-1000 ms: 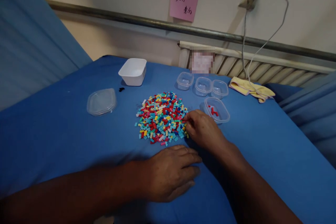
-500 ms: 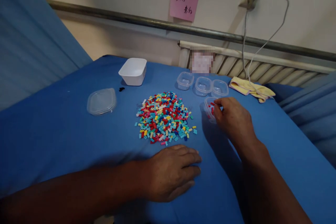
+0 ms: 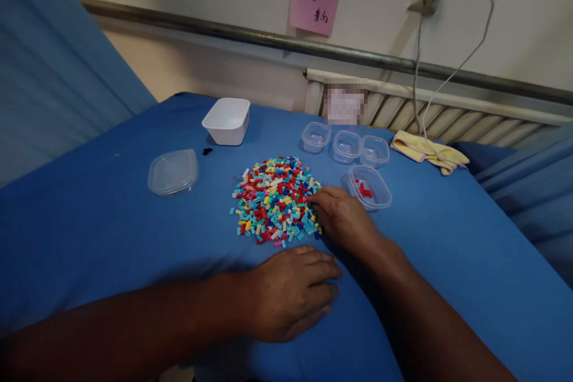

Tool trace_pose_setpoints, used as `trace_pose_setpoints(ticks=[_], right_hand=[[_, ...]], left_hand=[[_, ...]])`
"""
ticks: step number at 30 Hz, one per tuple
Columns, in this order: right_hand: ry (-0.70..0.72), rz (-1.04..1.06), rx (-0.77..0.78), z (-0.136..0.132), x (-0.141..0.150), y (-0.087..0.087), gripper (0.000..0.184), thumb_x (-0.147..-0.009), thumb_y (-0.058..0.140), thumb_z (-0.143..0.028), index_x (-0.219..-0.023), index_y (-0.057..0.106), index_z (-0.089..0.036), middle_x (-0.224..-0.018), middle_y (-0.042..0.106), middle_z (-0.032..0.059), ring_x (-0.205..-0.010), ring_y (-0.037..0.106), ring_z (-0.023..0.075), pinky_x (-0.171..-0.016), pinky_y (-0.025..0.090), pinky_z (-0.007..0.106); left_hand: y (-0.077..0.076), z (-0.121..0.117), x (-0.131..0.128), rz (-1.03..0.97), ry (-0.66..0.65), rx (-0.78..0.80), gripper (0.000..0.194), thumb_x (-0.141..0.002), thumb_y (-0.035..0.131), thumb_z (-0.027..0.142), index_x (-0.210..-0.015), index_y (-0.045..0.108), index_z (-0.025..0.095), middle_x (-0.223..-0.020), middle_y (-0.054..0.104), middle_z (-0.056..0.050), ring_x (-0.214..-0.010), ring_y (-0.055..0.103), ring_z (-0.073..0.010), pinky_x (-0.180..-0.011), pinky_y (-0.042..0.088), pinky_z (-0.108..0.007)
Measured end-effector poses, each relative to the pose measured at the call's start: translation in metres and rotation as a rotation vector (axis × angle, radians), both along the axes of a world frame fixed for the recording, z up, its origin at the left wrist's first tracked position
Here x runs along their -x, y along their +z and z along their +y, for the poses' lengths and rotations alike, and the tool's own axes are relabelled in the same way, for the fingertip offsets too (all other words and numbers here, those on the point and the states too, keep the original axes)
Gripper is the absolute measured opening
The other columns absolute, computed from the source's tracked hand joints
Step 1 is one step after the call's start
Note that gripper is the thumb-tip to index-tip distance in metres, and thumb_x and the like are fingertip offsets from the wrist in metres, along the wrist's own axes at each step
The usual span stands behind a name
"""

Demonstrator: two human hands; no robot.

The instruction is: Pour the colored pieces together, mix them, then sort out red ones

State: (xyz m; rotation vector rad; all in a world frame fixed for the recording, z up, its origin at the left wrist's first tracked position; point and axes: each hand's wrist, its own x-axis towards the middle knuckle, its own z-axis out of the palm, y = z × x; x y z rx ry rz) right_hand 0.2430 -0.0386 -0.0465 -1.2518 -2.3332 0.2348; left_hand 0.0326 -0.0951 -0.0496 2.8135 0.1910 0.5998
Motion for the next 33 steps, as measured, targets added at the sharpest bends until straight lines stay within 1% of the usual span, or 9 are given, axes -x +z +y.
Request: trace_pose_setpoints(ticks=[4, 7, 9, 11, 15, 19, 24, 27, 33], right_hand=[[-0.012, -0.026, 0.008, 0.001, -0.004, 0.0, 0.022, -0.106, 0.06, -0.018, -0.12, 0.076, -0.02, -0.109, 0.078, 0.0101, -0.103, 0.072, 0.0272, -0.091, 0.058, 0.041], [-0.005, -0.067, 0.012, 0.0, -0.004, -0.001, 0.022, -0.106, 0.055, -0.018, -0.112, 0.076, -0.018, -0.101, 0.076, 0.011, -0.095, 0.07, 0.0273, -0.084, 0.056, 0.04], [-0.003, -0.07, 0.01, 0.001, -0.004, -0.002, 0.027, -0.106, 0.05, -0.013, -0.113, 0.076, -0.018, -0.1, 0.075, 0.0116, -0.094, 0.07, 0.0267, -0.082, 0.055, 0.039], [-0.031, -0.045, 0.003, 0.003, -0.005, -0.005, 0.031, -0.105, 0.049, -0.011, -0.118, 0.076, -0.018, -0.104, 0.076, 0.0117, -0.096, 0.071, 0.0258, -0.084, 0.055, 0.037], [-0.117, -0.017, -0.007, 0.005, -0.007, -0.009, 0.026, -0.105, 0.055, -0.016, -0.118, 0.077, -0.02, -0.107, 0.079, 0.0107, -0.096, 0.074, 0.0255, -0.086, 0.056, 0.037], [-0.123, 0.012, -0.01, 0.003, -0.006, -0.008, 0.024, -0.105, 0.056, -0.019, -0.117, 0.078, -0.02, -0.106, 0.079, 0.0107, -0.096, 0.074, 0.026, -0.086, 0.058, 0.039], [-0.079, 0.027, 0.019, 0.002, 0.0, -0.005, 0.025, -0.106, 0.056, -0.017, -0.118, 0.078, -0.021, -0.111, 0.079, 0.0104, -0.101, 0.075, 0.0252, -0.091, 0.058, 0.038], [-0.069, 0.007, 0.029, 0.003, 0.001, -0.005, 0.024, -0.106, 0.056, -0.016, -0.116, 0.078, -0.022, -0.112, 0.08, 0.0101, -0.103, 0.075, 0.0251, -0.09, 0.058, 0.037], [-0.053, -0.04, 0.066, -0.005, -0.004, 0.006, 0.019, -0.104, 0.06, -0.018, -0.108, 0.078, -0.022, -0.101, 0.08, 0.0077, -0.091, 0.075, 0.0243, -0.081, 0.056, 0.036]], left_hand=[[0.008, 0.016, 0.005, -0.07, 0.07, -0.065, 0.023, -0.108, 0.055, 0.027, -0.114, 0.075, 0.018, -0.116, 0.077, -0.011, -0.105, 0.07, -0.0227, -0.092, 0.057, -0.039], [0.019, 0.045, 0.017, -0.121, 0.271, -0.146, 0.027, -0.109, 0.054, 0.029, -0.119, 0.075, 0.016, -0.127, 0.076, -0.012, -0.119, 0.068, -0.0273, -0.105, 0.055, -0.046], [0.025, 0.066, 0.028, -0.062, 0.448, -0.171, 0.035, -0.111, 0.053, 0.033, -0.135, 0.071, 0.016, -0.146, 0.068, -0.015, -0.142, 0.058, -0.0326, -0.121, 0.045, -0.055], [0.026, 0.083, 0.038, 0.031, 0.548, -0.148, 0.045, -0.112, 0.051, 0.042, -0.148, 0.064, 0.017, -0.161, 0.057, -0.015, -0.153, 0.048, -0.0337, -0.129, 0.037, -0.056], [0.026, 0.101, 0.047, 0.224, 0.626, -0.068, 0.055, -0.116, 0.04, 0.046, -0.16, 0.054, 0.018, -0.172, 0.046, -0.013, -0.16, 0.04, -0.033, -0.132, 0.032, -0.057], [0.03, 0.104, 0.047, 0.295, 0.751, -0.011, 0.057, -0.116, 0.036, 0.047, -0.165, 0.049, 0.02, -0.176, 0.038, -0.011, -0.163, 0.035, -0.0336, -0.132, 0.03, -0.061], [0.029, 0.084, 0.036, 0.246, 0.66, -0.114, 0.064, -0.115, 0.036, 0.057, -0.165, 0.049, 0.019, -0.178, 0.035, -0.011, -0.165, 0.031, -0.0308, -0.136, 0.024, -0.055], [0.024, 0.073, 0.028, 0.273, 0.595, -0.157, 0.059, -0.117, 0.033, 0.049, -0.163, 0.051, 0.018, -0.176, 0.038, -0.009, -0.165, 0.032, -0.028, -0.136, 0.022, -0.053], [0.019, 0.08, 0.035, 0.311, 0.648, -0.182, 0.053, -0.115, 0.038, 0.037, -0.161, 0.054, 0.017, -0.176, 0.037, -0.01, -0.165, 0.033, -0.0301, -0.135, 0.023, -0.056]])
